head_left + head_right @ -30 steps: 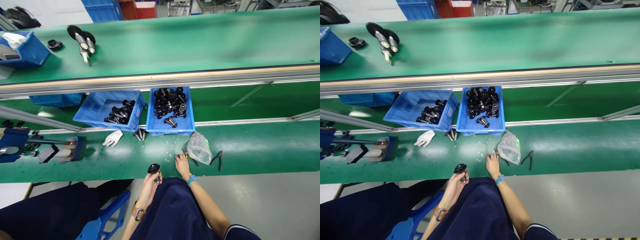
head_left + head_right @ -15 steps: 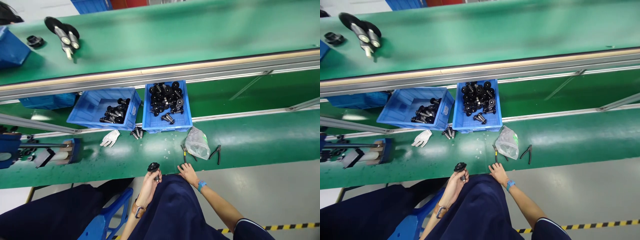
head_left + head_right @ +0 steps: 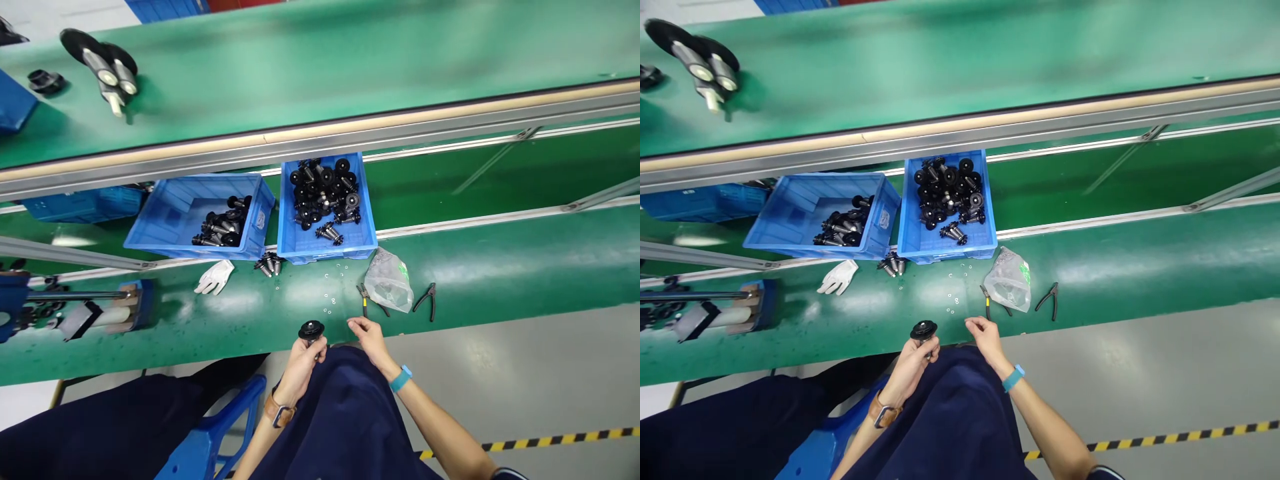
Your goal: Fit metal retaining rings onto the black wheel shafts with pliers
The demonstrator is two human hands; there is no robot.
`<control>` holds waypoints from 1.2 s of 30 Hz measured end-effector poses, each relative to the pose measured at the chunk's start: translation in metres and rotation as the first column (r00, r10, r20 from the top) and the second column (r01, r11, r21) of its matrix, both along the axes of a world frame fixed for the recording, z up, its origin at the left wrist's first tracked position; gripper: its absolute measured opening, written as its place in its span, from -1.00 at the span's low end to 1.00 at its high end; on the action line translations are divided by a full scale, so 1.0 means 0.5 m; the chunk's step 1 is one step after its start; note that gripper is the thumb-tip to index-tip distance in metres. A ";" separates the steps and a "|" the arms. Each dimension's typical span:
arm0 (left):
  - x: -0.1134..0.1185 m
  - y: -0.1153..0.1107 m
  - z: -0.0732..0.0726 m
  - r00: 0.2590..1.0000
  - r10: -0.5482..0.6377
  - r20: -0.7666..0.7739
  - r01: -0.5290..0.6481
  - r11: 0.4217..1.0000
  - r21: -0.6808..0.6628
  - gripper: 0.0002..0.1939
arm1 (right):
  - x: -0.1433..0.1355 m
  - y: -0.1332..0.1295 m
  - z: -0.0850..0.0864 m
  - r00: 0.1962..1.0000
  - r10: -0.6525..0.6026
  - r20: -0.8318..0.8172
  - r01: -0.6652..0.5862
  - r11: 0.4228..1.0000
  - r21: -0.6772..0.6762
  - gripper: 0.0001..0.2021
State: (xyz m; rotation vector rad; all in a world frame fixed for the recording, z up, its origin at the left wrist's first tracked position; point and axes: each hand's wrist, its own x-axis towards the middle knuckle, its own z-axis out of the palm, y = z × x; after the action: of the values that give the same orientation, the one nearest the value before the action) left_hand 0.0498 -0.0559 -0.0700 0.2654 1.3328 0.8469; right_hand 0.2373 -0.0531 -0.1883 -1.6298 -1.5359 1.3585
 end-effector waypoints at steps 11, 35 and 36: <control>0.040 0.049 0.091 0.989 -0.100 0.111 0.098 0.995 0.024 -0.58 | -0.036 0.054 0.246 0.903 -0.201 -0.379 0.170 0.979 -0.113 -0.74; 0.015 0.049 0.096 0.890 -0.260 -0.376 0.293 0.955 0.034 -0.60 | -0.034 0.081 0.279 0.902 -0.318 -0.290 0.193 0.901 -0.389 -0.79; 0.005 0.048 0.094 0.864 -0.314 -0.394 0.350 0.937 0.021 -0.61 | -0.032 0.082 0.276 0.905 -0.322 -0.277 0.204 0.901 -0.383 -0.80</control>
State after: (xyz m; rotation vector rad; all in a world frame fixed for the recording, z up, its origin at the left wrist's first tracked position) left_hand 0.0521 -0.0321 -0.0229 0.7463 1.5548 0.5774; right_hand 0.2214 -0.0120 -0.0504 -1.6271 -0.8725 1.7114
